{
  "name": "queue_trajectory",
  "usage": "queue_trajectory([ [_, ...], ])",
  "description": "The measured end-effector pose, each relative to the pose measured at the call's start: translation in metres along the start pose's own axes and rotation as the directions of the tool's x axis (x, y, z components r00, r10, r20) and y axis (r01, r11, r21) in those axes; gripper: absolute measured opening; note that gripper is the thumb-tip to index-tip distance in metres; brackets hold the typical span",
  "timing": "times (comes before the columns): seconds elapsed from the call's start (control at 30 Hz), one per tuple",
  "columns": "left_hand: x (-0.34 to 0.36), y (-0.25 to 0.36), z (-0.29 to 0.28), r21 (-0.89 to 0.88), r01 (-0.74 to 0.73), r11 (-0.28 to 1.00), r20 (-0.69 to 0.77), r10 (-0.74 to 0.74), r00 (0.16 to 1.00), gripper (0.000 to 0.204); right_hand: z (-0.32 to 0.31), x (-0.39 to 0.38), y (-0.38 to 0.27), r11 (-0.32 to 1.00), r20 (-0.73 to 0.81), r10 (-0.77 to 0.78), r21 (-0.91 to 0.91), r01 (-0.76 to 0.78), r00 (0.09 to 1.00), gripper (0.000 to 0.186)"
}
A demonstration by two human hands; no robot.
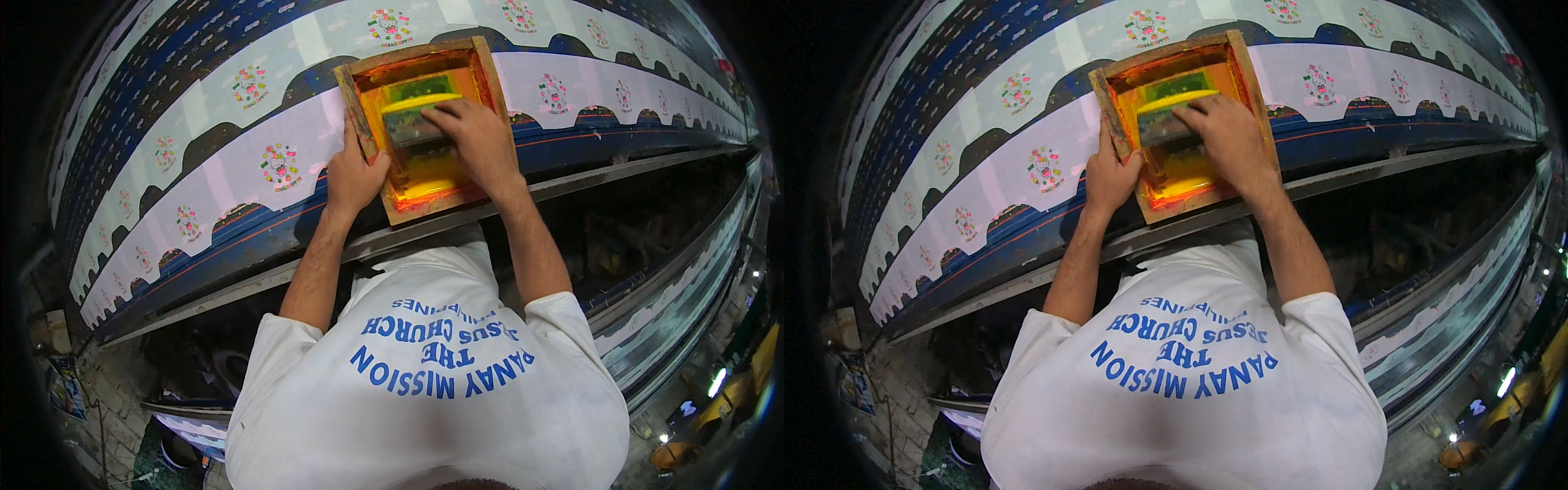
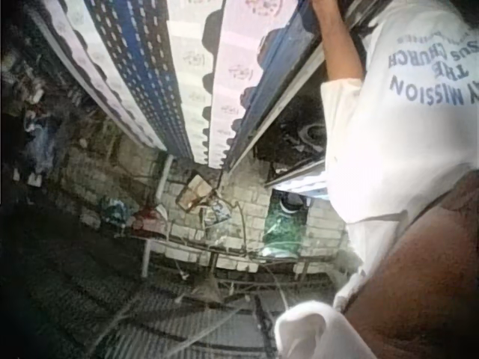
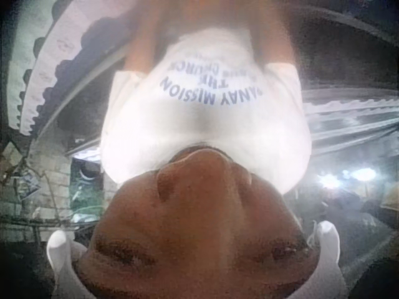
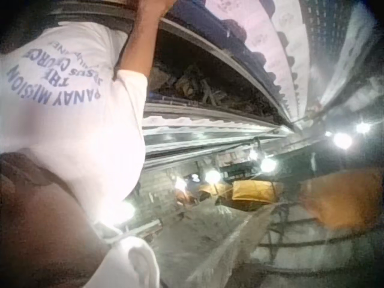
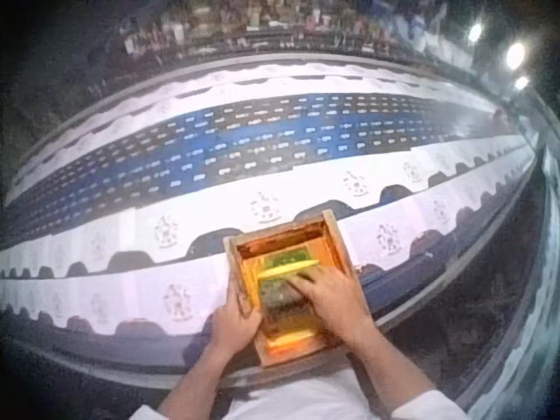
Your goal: The person uses a wooden screen-printing frame with a yellow squeegee to apply green ink onto a long roll of patterned fabric moving on a conveyor. The person repeatedly pulls the squeegee across the screen to transfer ink onto the fabric while holding the frame steady.
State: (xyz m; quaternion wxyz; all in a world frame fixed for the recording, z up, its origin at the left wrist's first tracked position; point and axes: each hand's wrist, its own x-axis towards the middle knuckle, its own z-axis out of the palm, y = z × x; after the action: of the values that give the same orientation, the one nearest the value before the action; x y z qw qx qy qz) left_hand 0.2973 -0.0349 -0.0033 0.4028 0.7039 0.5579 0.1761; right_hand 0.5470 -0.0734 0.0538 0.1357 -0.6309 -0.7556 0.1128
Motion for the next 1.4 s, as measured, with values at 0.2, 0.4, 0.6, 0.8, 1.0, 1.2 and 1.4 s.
queue_trajectory([
  [0.2, 0.006, -0.003, -0.003, 0.056, 0.004, 0.998, 0.009, -0.004, 1.0, 0.104, -0.016, 0.051, 0.017, 0.998, 0.052, -0.02, -0.053, 0.023, 0.998, 0.052],
  [0.4, 0.005, -0.003, -0.003, 0.021, -0.043, 0.999, 0.015, 0.042, 0.999, 0.107, -0.012, 0.072, 0.033, 0.998, 0.075, -0.036, -0.057, 0.04, 0.997, 0.051],
  [0.6, 0.001, 0.005, -0.011, 0.074, 0.045, 0.996, 0.072, -0.05, 0.996, 0.103, 0.002, 0.006, 0.021, 0.998, 0.023, -0.058, 0.002, 0.058, 0.998, 0.048],
  [0.8, 0.002, 0.014, -0.013, 0.143, 0.089, 0.986, 0.077, -0.101, 0.992, 0.1, 0.0, -0.078, -0.007, 0.999, 0.039, -0.037, 0.041, 0.036, 0.999, 0.065],
  [1.0, 0.008, 0.022, -0.014, 0.063, 0.118, 0.991, 0.122, -0.124, 0.985, 0.105, -0.01, -0.07, 0.004, 0.997, 0.085, -0.054, 0.067, 0.049, 0.995, 0.066],
  [1.2, 0.008, 0.049, 0.013, -0.068, 0.0, 0.998, 0.046, 0.003, 0.999, 0.103, -0.038, -0.084, 0.039, 0.991, -0.025, -0.103, 0.08, 0.105, 0.994, 0.05],
  [1.4, 0.043, 0.115, 0.117, -0.072, -0.039, 0.997, 0.025, 0.041, 0.999, 0.106, -0.093, -0.119, 0.147, 0.999, 0.038, -0.037, 0.04, 0.035, 0.999, 0.053],
])
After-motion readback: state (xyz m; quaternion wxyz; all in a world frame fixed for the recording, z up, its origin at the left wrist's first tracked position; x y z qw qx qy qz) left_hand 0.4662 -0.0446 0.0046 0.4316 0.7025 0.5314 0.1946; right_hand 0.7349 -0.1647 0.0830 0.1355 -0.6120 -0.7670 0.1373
